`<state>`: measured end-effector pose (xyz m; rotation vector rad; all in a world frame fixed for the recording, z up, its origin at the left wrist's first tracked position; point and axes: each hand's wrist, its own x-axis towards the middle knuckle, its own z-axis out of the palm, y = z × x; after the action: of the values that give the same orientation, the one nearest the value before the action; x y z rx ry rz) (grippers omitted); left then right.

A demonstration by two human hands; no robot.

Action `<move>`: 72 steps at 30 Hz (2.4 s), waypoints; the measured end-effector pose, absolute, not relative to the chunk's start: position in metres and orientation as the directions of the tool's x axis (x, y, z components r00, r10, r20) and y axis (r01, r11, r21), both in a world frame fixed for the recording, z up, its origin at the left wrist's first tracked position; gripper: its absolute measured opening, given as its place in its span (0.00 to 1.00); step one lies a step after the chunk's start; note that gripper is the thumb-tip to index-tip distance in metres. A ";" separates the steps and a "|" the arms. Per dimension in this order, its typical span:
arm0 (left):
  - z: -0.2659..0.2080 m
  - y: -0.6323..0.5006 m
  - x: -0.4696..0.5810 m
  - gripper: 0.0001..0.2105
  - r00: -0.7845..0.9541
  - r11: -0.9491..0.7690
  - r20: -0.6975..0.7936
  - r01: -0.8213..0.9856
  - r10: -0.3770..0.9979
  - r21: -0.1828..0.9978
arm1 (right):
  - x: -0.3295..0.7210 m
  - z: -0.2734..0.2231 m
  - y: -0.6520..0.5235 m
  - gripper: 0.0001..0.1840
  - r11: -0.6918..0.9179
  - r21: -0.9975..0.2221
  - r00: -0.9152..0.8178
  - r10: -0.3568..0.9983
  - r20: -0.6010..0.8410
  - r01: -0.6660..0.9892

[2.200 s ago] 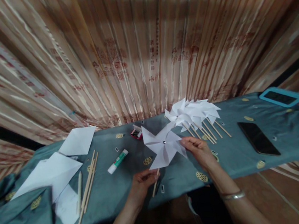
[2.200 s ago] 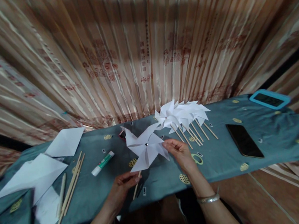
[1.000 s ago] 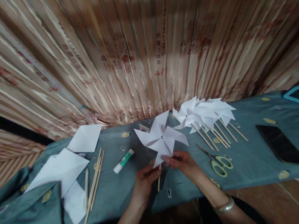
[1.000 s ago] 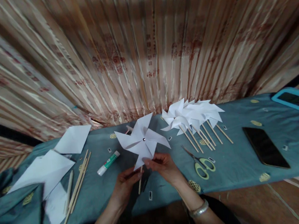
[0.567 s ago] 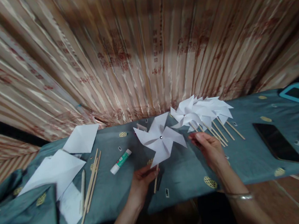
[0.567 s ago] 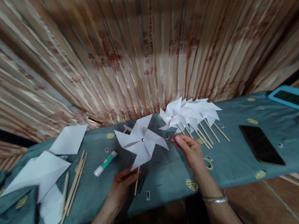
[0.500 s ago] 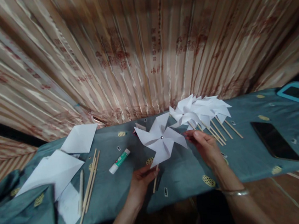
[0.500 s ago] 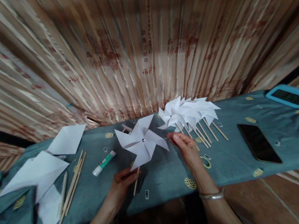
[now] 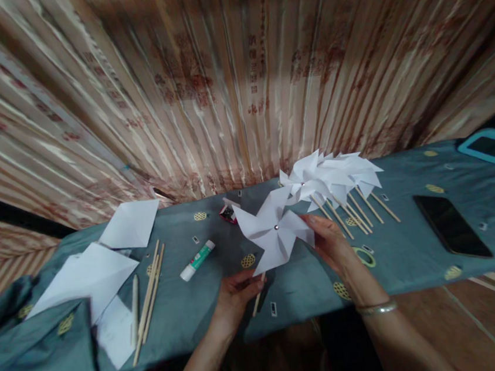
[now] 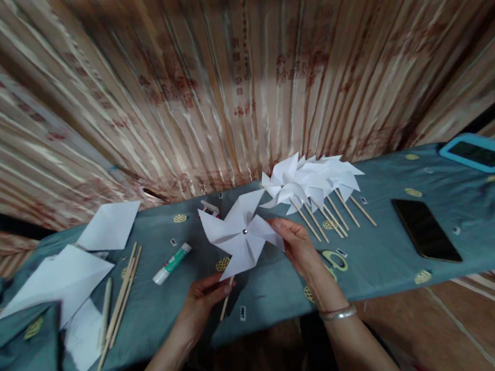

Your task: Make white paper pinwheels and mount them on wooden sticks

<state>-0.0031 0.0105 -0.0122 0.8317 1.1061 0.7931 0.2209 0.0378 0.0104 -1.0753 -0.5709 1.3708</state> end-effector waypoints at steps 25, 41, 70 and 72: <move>-0.010 0.014 -0.002 0.14 0.185 0.478 -0.448 -0.169 0.874 0.862 | 0.210 -0.002 0.035 0.17 -0.208 -0.862 0.013 0.971 -0.241 -0.462; -0.009 0.014 0.003 0.14 0.194 0.442 -0.408 -0.188 0.892 0.877 | 0.192 0.002 0.032 0.17 -0.185 -0.907 -0.033 0.982 -0.187 -0.379; 0.001 0.028 0.028 0.15 0.073 0.357 -0.355 -0.354 0.932 0.865 | 0.165 -0.007 0.006 0.11 -0.009 -0.935 -0.179 0.981 -0.077 0.355; 0.001 0.029 0.031 0.15 0.074 0.348 -0.345 -0.360 0.936 0.866 | 0.166 -0.007 0.005 0.11 -0.011 -0.930 -0.152 0.986 -0.072 0.368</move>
<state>0.0305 0.0290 0.0013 0.6803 1.0772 1.0939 0.1656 0.0054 -0.0065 -1.4343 -1.5918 1.1626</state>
